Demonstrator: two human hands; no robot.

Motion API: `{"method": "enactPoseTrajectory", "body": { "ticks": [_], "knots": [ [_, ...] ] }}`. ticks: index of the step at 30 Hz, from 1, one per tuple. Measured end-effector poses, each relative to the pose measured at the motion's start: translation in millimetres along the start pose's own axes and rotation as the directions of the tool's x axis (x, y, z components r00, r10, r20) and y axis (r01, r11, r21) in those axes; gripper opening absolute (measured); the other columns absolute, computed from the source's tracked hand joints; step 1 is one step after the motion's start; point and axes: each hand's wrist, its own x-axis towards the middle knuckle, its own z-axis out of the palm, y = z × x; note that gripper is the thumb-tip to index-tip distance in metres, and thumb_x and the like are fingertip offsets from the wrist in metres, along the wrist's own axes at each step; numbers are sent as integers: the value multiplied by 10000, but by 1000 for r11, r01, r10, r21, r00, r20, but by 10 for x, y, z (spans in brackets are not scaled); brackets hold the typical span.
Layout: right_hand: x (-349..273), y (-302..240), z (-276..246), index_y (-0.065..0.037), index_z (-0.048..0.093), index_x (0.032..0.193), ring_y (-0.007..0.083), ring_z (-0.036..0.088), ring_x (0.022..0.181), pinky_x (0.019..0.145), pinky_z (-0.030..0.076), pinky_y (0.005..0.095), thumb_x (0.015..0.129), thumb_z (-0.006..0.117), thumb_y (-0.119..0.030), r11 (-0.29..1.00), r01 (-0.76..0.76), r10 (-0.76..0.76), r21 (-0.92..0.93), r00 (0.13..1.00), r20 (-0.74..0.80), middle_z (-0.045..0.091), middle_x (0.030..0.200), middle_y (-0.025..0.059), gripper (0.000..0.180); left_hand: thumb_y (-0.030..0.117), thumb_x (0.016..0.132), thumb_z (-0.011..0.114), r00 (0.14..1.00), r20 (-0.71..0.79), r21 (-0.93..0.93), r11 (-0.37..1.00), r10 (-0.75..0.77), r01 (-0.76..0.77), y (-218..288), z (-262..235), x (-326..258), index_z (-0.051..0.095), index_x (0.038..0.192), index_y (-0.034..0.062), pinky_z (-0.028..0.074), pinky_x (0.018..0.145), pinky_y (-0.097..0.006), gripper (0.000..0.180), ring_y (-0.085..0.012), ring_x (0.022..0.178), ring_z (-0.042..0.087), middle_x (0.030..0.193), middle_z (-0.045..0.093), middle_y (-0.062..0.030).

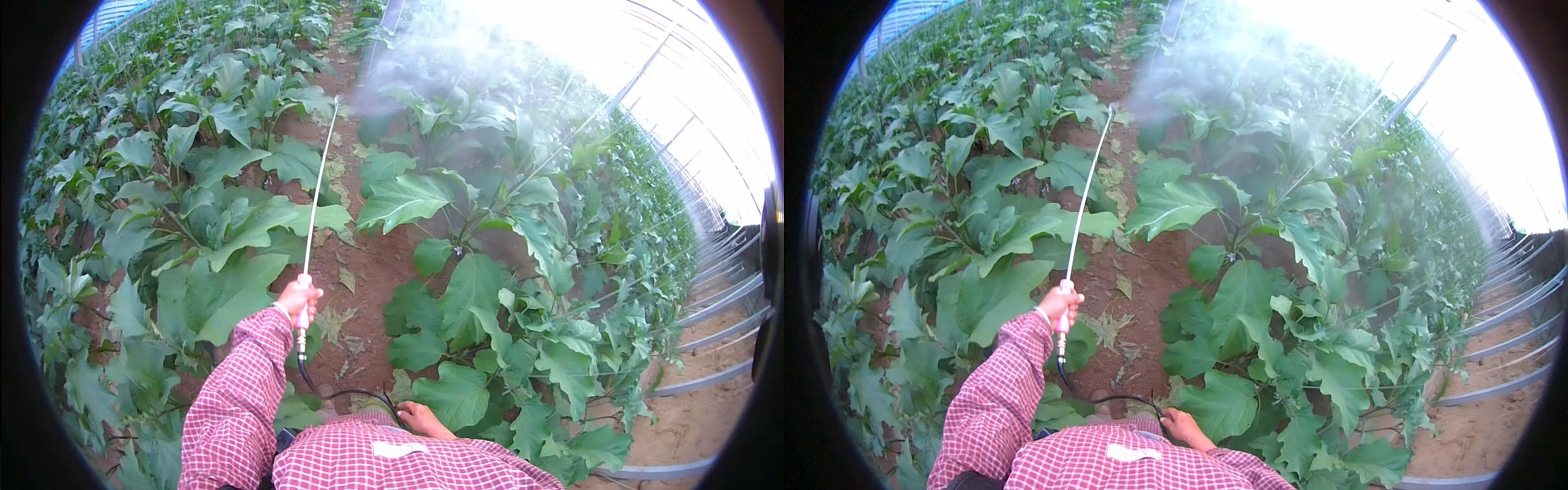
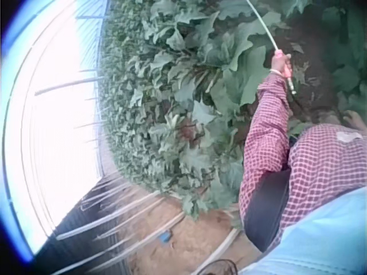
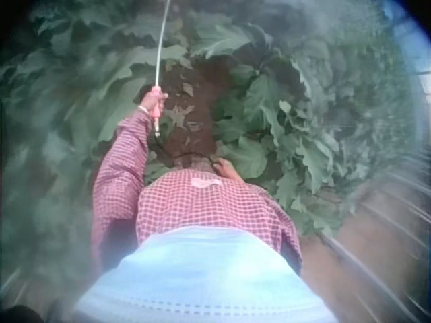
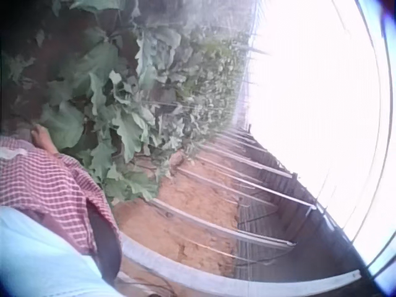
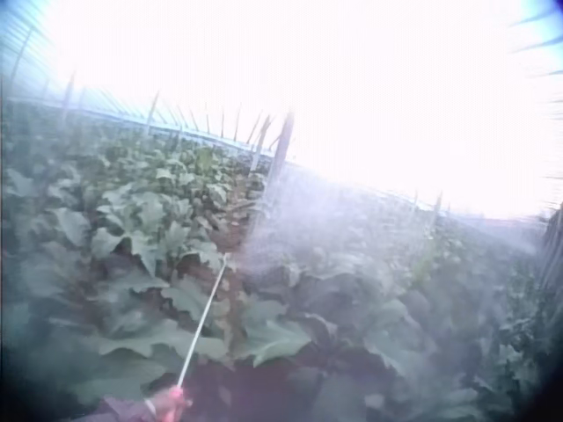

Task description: The person walks through a greenhouse and sprays a mist onto rows of large-leafed plants using a handheld wand connected to a backpack sprayer. The person moves steadily along the rows, directing the spray at the foliage.

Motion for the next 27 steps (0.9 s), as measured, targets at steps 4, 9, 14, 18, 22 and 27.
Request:
{"method": "enactPoseTrajectory", "body": {
  "ticks": [4, 9, 14, 18, 22, 27],
  "knots": [
    [245, -186, -285, -51, 599, 1113, 353, 600, 976, 852, 468, 407, 854, 532, -323, 996, -80, 76, 29, 991, 113, 634, 1026, 202, 382, 82, 813, 617, 975, 62, -149, 964, -212, 219, -427, -327, 605, 466, 754, 84, 427, 370, -325, 162, -127, 435, 470, 565, 466, -3],
    [780, -94, -554, -49, 587, 1137, 357, 600, 977, 846, 471, 405, 858, 538, -314, 994, -92, 82, 51, 982, 168, 630, 1029, 210, 388, 73, 809, 617, 972, 76, -211, 949, -225, 236, -156, -202, 1138, 465, 766, 93, 412, 376, -317, 160, -124, 442, 464, 571, 459, 2],
    [1667, 29, -1035, -45, 586, 1130, 337, 615, 953, 826, 482, 389, 851, 562, -288, 999, -17, 9, 51, 987, 160, 641, 1007, 199, 370, 56, 824, 598, 996, 82, -201, 979, 36, -19, 1069, 318, 1630, 437, 818, 122, 407, 363, -322, 174, -133, 422, 451, 581, 452, -11],
    [2264, -235, -1870, -51, 595, 1124, 334, 620, 944, 832, 483, 389, 840, 564, -300, 1000, -12, 11, 22, 999, 52, 649, 991, 192, 378, 49, 835, 584, 945, 74, -126, 943, 318, -308, 2191, 765, 1972, 425, 806, 109, 373, 327, -309, 172, -129, 391, 436, 560, 433, -18],
    [2789, -122, -2458, -61, 605, 1121, 330, 627, 927, 826, 484, 400, 832, 577, -320, 996, -69, 69, 52, 998, 1, 653, 984, 185, 389, 50, 832, 594, 908, 10, -20, 908, 419, -419, 2997, 1043, 2403, 420, 837, 96, 370, 324, -302, 179, -125, 374, 429, 546, 432, -14],
    [3477, -50, -2764, -58, 611, 1111, 329, 627, 927, 829, 486, 391, 827, 592, -334, 993, -99, 98, 57, 995, 15, 655, 982, 180, 396, 66, 831, 603, 930, -24, -34, 929, 368, -368, 3356, 1003, 3039, 418, 831, 95, 379, 332, -308, 187, -135, 389, 439, 557, 435, -17]
  ]
}}
